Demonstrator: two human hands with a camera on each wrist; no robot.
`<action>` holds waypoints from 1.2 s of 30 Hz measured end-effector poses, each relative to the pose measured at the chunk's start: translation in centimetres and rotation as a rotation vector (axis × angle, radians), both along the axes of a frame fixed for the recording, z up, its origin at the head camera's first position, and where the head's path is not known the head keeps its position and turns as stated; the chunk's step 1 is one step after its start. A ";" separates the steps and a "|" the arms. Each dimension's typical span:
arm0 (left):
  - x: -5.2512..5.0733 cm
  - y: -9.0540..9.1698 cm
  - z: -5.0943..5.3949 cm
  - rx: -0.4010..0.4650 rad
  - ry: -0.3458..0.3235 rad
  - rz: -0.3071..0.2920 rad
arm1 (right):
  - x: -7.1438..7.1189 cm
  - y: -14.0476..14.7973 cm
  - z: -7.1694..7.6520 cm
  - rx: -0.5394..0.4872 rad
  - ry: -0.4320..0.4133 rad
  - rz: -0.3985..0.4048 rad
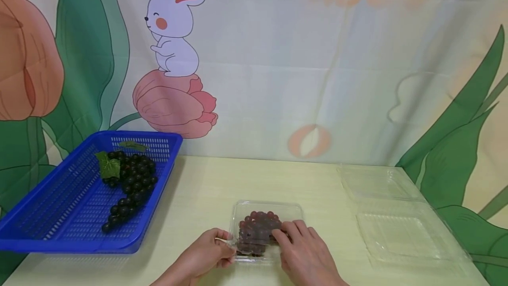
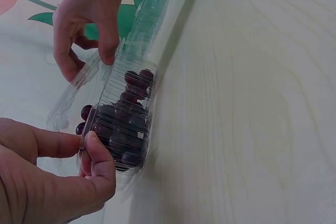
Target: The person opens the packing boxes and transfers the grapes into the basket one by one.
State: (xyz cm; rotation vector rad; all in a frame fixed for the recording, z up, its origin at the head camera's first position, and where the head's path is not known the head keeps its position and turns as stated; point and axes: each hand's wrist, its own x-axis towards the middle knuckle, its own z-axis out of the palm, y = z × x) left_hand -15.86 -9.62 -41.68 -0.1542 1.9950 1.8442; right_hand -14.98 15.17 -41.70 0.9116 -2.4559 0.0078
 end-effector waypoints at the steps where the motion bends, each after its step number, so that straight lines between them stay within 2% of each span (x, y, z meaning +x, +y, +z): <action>1: 0.0 -0.1 0.0 0.000 -0.002 0.000 | 0.0 0.1 0.0 0.000 0.002 0.001; 11: -0.1 0.0 -0.1 -0.003 -0.009 0.005 | 0.0 0.5 -0.2 0.000 0.042 -0.010; 18: -0.1 0.0 -0.1 -0.011 -0.009 0.008 | 0.3 0.6 0.1 0.016 0.026 -0.104; 25: -0.1 0.0 0.0 -0.005 -0.023 0.015 | 0.7 0.7 0.0 -0.026 0.075 -0.180; 32: -0.1 0.0 0.1 -0.014 -0.027 0.019 | 1.2 0.5 0.2 -0.030 -0.008 -0.285; 36: -0.2 0.0 0.0 -0.017 -0.025 0.017 | 1.3 0.3 0.2 -0.066 -0.052 -0.308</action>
